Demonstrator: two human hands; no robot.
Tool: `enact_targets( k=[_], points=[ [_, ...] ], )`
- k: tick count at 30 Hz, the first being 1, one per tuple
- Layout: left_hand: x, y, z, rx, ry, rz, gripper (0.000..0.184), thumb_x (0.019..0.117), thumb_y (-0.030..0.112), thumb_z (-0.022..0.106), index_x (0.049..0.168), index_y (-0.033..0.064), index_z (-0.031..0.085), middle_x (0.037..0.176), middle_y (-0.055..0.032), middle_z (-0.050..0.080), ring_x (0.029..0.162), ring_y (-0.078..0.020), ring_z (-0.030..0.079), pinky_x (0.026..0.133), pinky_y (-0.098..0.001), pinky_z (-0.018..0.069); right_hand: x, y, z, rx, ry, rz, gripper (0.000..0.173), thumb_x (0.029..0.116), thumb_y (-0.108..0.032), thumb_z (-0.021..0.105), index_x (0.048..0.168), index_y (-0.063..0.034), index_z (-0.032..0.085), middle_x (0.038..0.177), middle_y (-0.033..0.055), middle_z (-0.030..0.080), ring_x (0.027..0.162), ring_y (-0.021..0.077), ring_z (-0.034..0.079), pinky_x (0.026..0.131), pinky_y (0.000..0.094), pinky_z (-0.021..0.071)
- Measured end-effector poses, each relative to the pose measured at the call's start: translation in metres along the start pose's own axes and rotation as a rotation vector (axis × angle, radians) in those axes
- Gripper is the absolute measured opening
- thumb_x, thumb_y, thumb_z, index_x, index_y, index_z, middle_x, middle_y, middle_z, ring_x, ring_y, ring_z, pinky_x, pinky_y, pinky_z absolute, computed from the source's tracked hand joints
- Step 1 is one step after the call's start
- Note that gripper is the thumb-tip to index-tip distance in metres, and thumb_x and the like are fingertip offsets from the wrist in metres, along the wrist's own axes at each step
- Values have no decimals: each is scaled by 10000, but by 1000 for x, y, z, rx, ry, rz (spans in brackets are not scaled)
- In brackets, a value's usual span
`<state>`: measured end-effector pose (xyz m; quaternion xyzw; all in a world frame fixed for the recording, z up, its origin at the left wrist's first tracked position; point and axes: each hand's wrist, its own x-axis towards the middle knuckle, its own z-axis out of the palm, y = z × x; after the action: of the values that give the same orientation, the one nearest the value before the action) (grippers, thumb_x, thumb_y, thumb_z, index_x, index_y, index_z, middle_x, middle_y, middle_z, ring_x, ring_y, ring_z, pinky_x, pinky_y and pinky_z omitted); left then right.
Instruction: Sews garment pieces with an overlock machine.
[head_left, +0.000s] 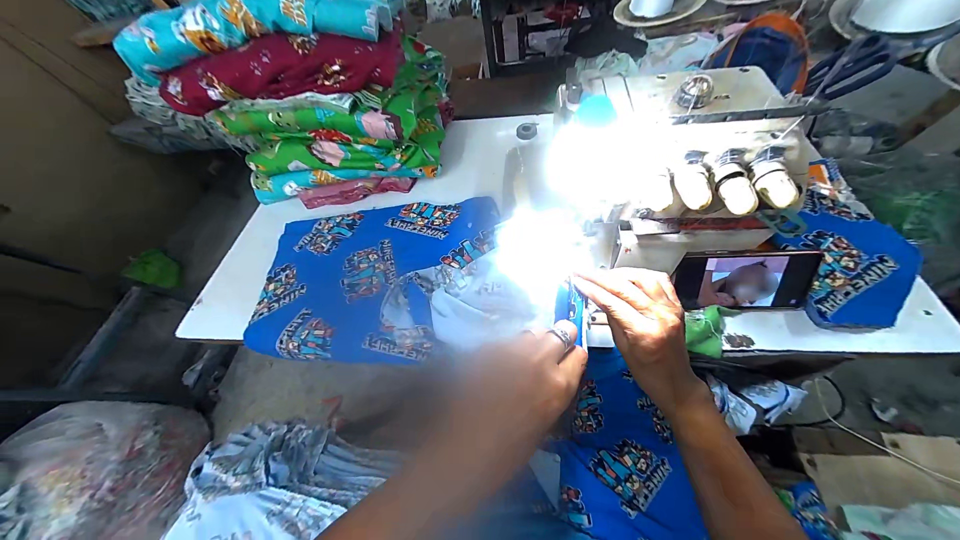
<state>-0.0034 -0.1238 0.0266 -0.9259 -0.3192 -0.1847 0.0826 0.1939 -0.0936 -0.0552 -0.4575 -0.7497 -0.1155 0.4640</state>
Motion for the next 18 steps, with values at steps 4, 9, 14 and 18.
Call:
enact_targets(
  k=[4,9,14,18],
  points=[
    [13,-1,7,38,11,-27,214,984,195,588,941,104,777,825,-87,676,600,-205,623,466,-308,434,6,6,5,30,12,50,299,982,14,579,1180,-101,772,1243,61,729,1126,241,663,955,388,481],
    [17,5,12,64,14,-43,215,986,201,594,930,110,781,849,-87,705,631,-207,653,481,-306,452,-24,-11,18,283,76,458,230,1001,-73,590,1198,-3,687,1167,101,702,1086,126,677,958,265,552],
    [23,3,16,82,-16,-44,212,989,204,593,907,102,760,772,-71,641,571,-199,589,457,-309,400,-52,-61,31,480,-9,523,267,910,-60,625,1099,119,683,1014,181,730,984,130,709,931,215,531],
    [39,-4,17,113,-17,-58,140,941,132,632,869,85,742,746,-73,600,569,-210,577,434,-318,381,-44,-76,39,514,-22,401,174,895,-95,653,994,44,692,930,143,723,931,142,701,902,213,531]
  ],
)
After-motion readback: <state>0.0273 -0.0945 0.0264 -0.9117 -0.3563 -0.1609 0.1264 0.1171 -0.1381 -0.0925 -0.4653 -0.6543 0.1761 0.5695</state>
